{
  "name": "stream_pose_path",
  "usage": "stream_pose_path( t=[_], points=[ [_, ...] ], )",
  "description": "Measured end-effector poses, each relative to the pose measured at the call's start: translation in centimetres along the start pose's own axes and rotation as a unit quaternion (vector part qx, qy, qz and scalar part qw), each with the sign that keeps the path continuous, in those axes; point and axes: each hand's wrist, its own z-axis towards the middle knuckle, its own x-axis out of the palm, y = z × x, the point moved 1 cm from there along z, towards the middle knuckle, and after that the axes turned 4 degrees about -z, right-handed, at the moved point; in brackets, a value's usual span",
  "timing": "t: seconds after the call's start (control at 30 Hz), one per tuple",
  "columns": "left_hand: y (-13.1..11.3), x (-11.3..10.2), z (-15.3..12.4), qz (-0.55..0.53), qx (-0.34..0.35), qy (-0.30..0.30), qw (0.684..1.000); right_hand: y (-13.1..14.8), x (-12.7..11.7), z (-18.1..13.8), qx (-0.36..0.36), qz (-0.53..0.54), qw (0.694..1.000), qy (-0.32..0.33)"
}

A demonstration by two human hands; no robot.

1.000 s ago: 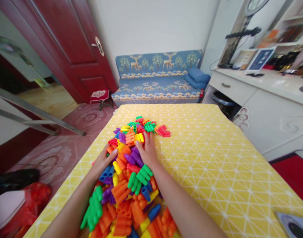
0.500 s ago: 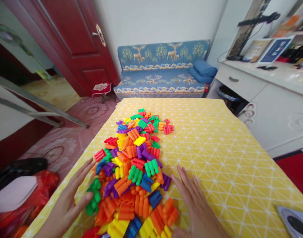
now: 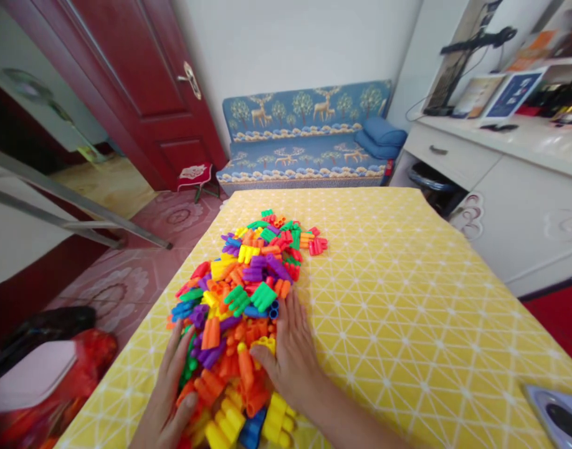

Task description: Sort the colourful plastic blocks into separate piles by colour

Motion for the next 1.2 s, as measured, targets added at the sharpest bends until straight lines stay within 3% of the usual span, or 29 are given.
stream_pose_path(
  t=[0.1, 0.2, 0.3, 0.4, 0.47, 0.57, 0.7, 0.87, 1.0, 1.2],
  points=[
    [0.3, -1.4, 1.0, -0.01, 0.003, -0.04, 0.999, 0.5, -0.5, 1.3, -0.025, 0.016, 0.999, 0.012],
    [2.1, -2.6, 2.9, 0.002, -0.017, -0.104, 0.994, -0.8, -2.5, 2.7, -0.016, 0.071, 0.997, 0.0],
    [5.1, -2.7, 5.9, -0.007, -0.079, -0.127, 0.989, -5.1, -3.5, 5.9, 0.055, 0.11, 0.989, -0.078],
    [7.6, -1.7, 9.2, -0.019, -0.13, -0.126, 0.983, -10.8, -2.4, 10.6, 0.135, 0.063, 0.974, -0.169],
    [8.2, -0.9, 11.3, -0.021, -0.116, -0.117, 0.986, -13.9, -1.1, 13.7, 0.214, 0.017, 0.966, -0.144],
    [8.3, 0.2, 14.1, -0.016, -0.117, -0.123, 0.985, -16.1, 0.3, 17.4, 0.277, -0.023, 0.96, -0.036],
    [7.9, 1.0, 17.1, -0.008, -0.125, -0.137, 0.983, -15.7, 1.2, 20.2, 0.231, -0.002, 0.972, 0.052],
    [6.6, 1.9, 19.5, -0.066, -0.105, -0.111, 0.986, -15.2, 1.7, 20.8, 0.144, 0.045, 0.985, 0.087],
    [3.6, 3.2, 20.3, -0.11, -0.05, -0.071, 0.99, -14.5, 1.9, 19.2, 0.106, 0.156, 0.981, 0.048],
    [-2.1, 5.5, 20.9, -0.037, 0.012, -0.03, 0.999, -12.7, 1.4, 15.5, 0.129, 0.313, 0.941, -0.03]
  ],
)
